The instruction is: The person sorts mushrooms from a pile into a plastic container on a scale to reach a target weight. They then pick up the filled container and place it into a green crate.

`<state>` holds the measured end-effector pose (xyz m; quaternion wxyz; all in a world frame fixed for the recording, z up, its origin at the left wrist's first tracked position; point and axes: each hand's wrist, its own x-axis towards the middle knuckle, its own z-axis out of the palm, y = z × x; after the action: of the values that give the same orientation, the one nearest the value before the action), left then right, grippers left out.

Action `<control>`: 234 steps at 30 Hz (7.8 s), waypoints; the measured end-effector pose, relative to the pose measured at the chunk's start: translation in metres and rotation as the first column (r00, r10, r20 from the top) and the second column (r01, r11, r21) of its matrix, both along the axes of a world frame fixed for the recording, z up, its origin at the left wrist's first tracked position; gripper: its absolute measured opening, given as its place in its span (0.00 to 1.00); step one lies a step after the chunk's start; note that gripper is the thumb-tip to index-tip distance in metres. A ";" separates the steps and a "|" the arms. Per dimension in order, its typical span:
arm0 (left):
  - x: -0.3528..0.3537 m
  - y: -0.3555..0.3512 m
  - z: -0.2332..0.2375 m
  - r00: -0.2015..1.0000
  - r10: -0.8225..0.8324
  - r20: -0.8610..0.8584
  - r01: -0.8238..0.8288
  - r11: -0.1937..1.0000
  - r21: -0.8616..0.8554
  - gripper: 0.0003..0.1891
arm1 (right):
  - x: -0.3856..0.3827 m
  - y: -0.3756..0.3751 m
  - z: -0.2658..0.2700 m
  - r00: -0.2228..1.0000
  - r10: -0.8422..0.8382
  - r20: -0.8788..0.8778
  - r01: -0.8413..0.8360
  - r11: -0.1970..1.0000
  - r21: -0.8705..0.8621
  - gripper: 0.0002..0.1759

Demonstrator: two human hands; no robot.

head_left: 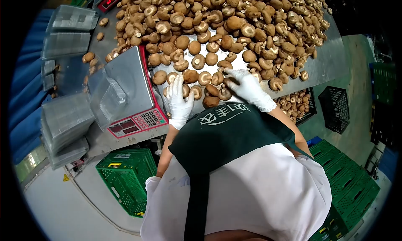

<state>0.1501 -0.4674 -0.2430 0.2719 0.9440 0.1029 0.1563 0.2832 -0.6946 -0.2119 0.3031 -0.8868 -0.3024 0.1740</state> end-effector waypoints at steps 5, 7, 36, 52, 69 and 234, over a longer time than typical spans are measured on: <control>0.014 0.001 0.010 0.998 0.019 0.067 -0.021 1.000 0.021 0.38 | 0.030 0.017 0.011 0.931 -0.156 0.329 0.205 0.971 -0.119 0.30; 0.025 0.004 0.021 0.998 0.055 0.007 -0.055 0.997 0.050 0.40 | 0.046 0.027 0.003 0.873 -0.164 0.459 0.239 0.965 -0.111 0.33; 0.012 -0.008 0.036 0.925 -0.261 -0.275 0.295 0.951 0.092 0.56 | -0.017 -0.028 -0.004 0.959 -0.214 0.183 0.242 0.960 -0.144 0.34; 0.038 0.014 0.014 0.986 -0.145 -0.083 0.149 0.988 0.047 0.42 | 0.025 -0.032 0.037 0.917 -0.375 -0.133 0.369 0.927 -0.068 0.24; -0.013 0.008 0.032 0.951 0.060 -0.303 -0.102 0.987 -0.124 0.47 | -0.021 -0.079 0.029 0.985 -0.164 -0.044 0.131 0.898 -0.420 0.31; -0.052 0.194 0.215 0.997 0.059 0.053 -0.030 0.903 -0.428 0.45 | -0.020 0.282 0.141 0.875 0.483 0.031 -0.373 0.633 0.678 0.35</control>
<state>0.0980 -0.2739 -0.0275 0.4713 0.8534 0.1472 0.1668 0.2631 -0.4128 -0.0707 0.5706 -0.6052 -0.5218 0.1891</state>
